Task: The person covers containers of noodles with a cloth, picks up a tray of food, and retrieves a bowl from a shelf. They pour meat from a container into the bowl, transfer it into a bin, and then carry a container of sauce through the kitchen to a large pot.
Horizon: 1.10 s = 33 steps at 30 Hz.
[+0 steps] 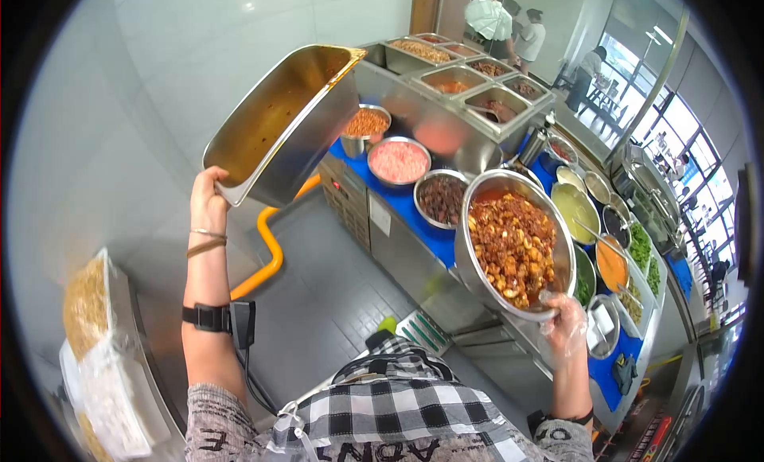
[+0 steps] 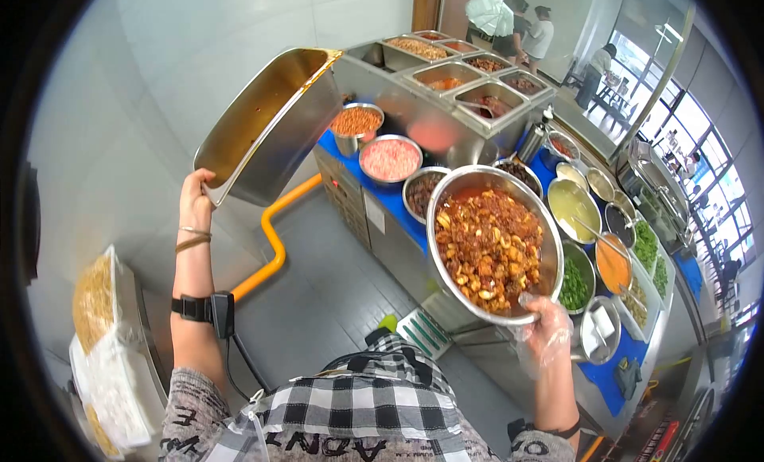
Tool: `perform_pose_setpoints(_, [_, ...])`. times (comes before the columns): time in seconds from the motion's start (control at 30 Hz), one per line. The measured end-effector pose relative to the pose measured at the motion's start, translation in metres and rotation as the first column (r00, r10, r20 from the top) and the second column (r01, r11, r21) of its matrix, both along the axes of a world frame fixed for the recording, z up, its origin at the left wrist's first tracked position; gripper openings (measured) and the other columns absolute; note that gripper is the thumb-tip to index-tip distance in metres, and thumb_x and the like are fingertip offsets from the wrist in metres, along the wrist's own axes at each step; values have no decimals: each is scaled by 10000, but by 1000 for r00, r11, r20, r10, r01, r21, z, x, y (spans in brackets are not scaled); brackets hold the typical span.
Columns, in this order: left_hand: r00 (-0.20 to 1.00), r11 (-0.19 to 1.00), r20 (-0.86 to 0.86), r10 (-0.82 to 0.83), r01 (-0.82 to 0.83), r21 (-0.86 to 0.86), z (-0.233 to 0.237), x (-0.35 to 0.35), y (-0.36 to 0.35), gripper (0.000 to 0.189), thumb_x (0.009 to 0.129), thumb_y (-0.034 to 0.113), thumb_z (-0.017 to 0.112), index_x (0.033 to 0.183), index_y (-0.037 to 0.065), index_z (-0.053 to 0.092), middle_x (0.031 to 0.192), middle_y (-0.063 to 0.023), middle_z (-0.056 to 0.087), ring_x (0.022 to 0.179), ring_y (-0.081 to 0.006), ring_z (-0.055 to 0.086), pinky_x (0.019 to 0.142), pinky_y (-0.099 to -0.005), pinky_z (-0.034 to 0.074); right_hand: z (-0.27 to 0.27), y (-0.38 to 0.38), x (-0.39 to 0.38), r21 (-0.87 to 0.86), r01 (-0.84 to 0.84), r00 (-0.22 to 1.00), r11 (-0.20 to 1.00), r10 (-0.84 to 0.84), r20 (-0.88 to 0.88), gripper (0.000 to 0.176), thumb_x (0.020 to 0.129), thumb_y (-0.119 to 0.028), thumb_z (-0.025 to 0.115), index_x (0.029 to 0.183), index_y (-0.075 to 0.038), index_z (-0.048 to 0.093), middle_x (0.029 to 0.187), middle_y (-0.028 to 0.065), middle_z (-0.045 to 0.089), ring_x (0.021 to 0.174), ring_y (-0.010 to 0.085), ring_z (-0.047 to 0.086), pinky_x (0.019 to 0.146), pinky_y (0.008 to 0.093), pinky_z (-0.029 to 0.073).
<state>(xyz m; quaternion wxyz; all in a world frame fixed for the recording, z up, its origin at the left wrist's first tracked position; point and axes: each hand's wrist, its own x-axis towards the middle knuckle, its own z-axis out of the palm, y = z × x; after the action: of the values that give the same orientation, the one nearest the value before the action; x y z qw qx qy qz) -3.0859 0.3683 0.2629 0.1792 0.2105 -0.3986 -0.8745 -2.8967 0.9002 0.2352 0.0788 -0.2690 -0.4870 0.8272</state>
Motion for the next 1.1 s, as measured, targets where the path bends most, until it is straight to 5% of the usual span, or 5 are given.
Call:
perform_pose_setpoints(0.57, [863,805,-70,-500,433,-406,86,-467,52,194,567,-76,495,749,-11,497,714,-113,498,636,-205,506,552,-314,446,37,-83,-132,126,542,841,831,-536,-82,83,635,-24,497,718,-27,491,640,63,513,415,129,455,314,196,335])
perform_pose_setpoints(0.63, [813,718,-46,-581,485,-498,87,-520,68,169,569,-75,487,717,5,474,700,-86,491,617,-187,489,570,-300,450,29,-95,-129,257,319,939,912,-267,-216,225,718,-99,547,926,-39,483,900,54,510,770,109,502,633,184,424])
perform_pose_setpoints(0.73, [654,580,-35,-756,644,-499,88,-584,83,182,563,-72,477,727,7,476,707,-72,495,619,-183,489,586,-289,454,42,-127,-153,29,315,947,949,-313,-70,318,752,-224,597,982,-56,456,992,43,466,881,99,446,720,196,379])
perform_pose_setpoints(0.77, [630,559,-28,-776,665,-496,87,-599,87,182,563,-72,477,727,7,476,707,-72,495,619,-183,489,586,-289,454,54,-180,-186,719,444,896,535,-278,-347,348,734,-257,623,939,-21,469,917,90,504,819,145,496,730,271,421])
perform_pose_setpoints(1.1, [389,187,213,-896,767,-614,70,-722,73,342,571,-32,486,912,3,495,728,-57,506,649,-154,491,596,-262,430,52,-273,-225,783,429,864,450,-457,-210,471,714,-361,652,1016,-62,449,1005,44,472,861,109,453,668,181,365])
